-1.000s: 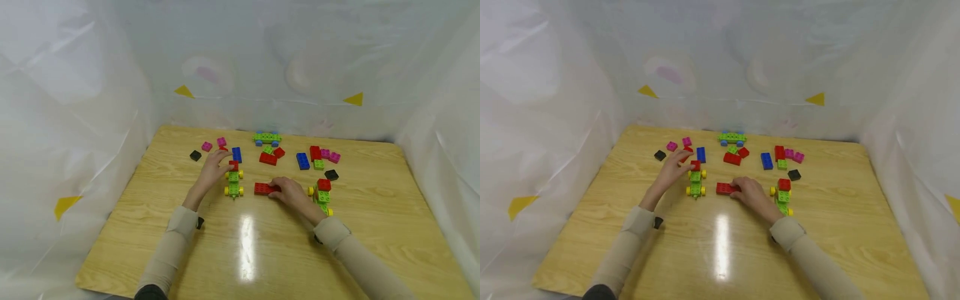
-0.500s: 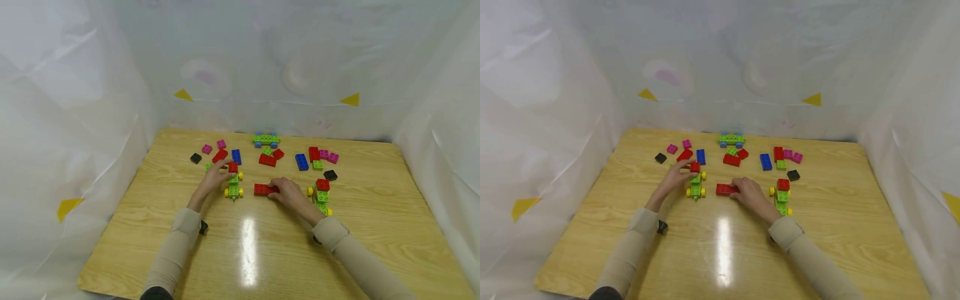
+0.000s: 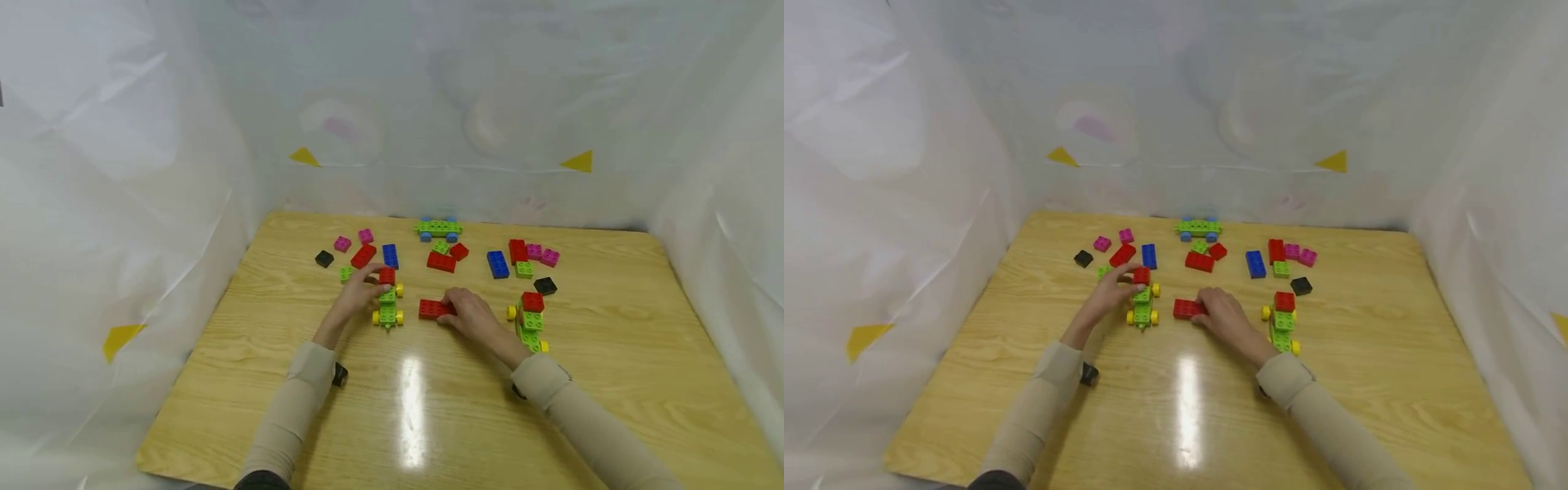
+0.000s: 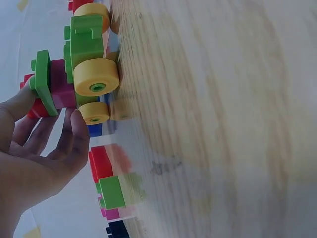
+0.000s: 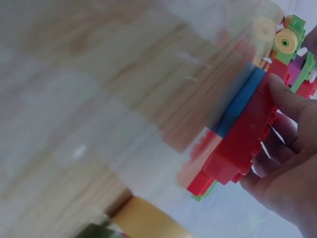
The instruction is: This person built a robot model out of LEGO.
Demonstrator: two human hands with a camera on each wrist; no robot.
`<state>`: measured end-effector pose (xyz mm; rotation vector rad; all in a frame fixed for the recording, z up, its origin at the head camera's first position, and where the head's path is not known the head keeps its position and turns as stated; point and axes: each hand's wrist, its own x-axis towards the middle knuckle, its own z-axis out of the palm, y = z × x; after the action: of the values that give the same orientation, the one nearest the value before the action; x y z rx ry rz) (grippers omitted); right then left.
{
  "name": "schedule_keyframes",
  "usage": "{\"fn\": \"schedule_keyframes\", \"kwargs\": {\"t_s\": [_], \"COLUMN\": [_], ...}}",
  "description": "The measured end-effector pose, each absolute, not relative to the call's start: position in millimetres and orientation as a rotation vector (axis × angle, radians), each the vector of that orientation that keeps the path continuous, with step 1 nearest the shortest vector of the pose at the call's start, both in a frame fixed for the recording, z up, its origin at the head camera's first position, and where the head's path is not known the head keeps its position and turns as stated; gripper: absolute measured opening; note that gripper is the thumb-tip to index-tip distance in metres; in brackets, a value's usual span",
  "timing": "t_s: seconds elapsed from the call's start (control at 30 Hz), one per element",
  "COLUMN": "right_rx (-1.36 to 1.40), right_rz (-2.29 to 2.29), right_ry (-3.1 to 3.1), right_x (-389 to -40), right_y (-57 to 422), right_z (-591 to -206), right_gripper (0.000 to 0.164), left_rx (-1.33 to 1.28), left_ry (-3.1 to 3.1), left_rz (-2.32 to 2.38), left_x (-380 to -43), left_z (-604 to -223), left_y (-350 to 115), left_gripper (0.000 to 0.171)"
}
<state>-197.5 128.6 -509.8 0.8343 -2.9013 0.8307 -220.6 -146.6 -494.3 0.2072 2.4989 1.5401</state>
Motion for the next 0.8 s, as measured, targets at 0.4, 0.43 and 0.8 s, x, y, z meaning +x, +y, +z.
{"fn": "schedule_keyframes", "kwargs": {"t_s": [0.4, 0.43, 0.8], "right_rx": [0.963, 0.961, 1.126], "right_rz": [0.753, 0.767, 0.724], "right_ry": [-2.806, -2.787, -2.612], "right_x": [-198.2, -198.4, -214.6], "right_y": [134.4, 134.5, 102.5], "right_z": [-506.8, -503.5, -453.4], "right_gripper": [0.039, 0.038, 0.037], "left_rx": [0.184, 0.185, 0.209], "left_ry": [2.367, 2.354, 2.323], "left_rz": [1.662, 1.674, 1.722], "left_x": [-214.7, -214.5, -216.6], "left_z": [-497.9, -498.5, -500.8], "left_y": [-139.7, -139.4, -138.4], "left_gripper": [0.049, 0.049, 0.049]}}
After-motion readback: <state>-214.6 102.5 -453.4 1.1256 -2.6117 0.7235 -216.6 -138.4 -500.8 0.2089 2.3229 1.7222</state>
